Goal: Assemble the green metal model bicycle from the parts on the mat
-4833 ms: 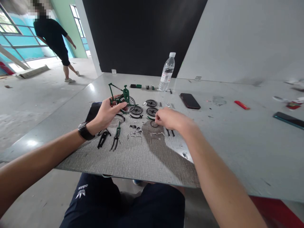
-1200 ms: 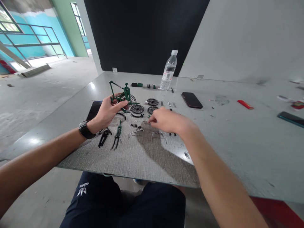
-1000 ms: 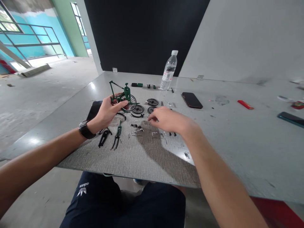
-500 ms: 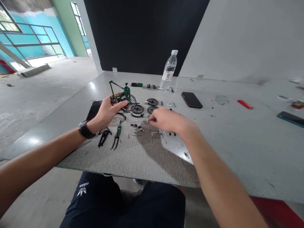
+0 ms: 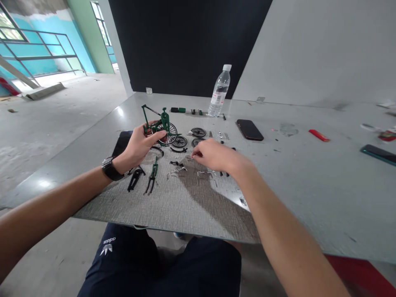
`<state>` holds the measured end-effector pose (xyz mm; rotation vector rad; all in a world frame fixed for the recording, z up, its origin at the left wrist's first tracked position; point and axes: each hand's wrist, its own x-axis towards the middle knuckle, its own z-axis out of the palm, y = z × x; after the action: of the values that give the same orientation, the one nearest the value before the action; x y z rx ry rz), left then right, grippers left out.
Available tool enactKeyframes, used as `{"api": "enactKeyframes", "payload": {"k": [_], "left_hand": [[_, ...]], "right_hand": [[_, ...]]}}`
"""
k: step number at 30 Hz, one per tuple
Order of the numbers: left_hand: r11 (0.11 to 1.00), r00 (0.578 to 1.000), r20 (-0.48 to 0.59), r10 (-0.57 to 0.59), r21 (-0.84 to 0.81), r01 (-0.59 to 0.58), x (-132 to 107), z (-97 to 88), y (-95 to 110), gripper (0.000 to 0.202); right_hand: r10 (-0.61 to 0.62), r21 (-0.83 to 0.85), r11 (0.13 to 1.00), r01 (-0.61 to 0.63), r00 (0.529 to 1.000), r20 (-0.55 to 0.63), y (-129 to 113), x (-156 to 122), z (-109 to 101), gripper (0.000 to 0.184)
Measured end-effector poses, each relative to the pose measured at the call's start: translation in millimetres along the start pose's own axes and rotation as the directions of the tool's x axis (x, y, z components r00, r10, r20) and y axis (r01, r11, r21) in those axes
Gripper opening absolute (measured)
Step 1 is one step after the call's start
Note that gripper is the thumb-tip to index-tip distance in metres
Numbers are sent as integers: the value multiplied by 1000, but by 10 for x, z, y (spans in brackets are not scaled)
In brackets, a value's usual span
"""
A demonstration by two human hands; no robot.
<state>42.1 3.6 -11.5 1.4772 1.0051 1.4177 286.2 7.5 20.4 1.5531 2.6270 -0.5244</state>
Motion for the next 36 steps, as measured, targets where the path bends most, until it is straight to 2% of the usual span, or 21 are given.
{"api": "enactKeyframes", "payload": {"k": [12, 31, 36], "left_hand": [[1000, 1000, 13, 13, 14, -13, 2, -10, -25, 36], [999, 1000, 16, 24, 36, -25, 16, -15, -56, 37], [999, 1000, 21, 23, 40, -24, 9, -18, -56, 39]], "right_hand": [[-14, -7, 1000, 14, 1000, 8, 7, 15, -1, 36], [6, 39, 999, -6, 1000, 14, 43, 26, 14, 51], [10, 45, 999, -10, 1000, 13, 54, 36, 27, 49]]}}
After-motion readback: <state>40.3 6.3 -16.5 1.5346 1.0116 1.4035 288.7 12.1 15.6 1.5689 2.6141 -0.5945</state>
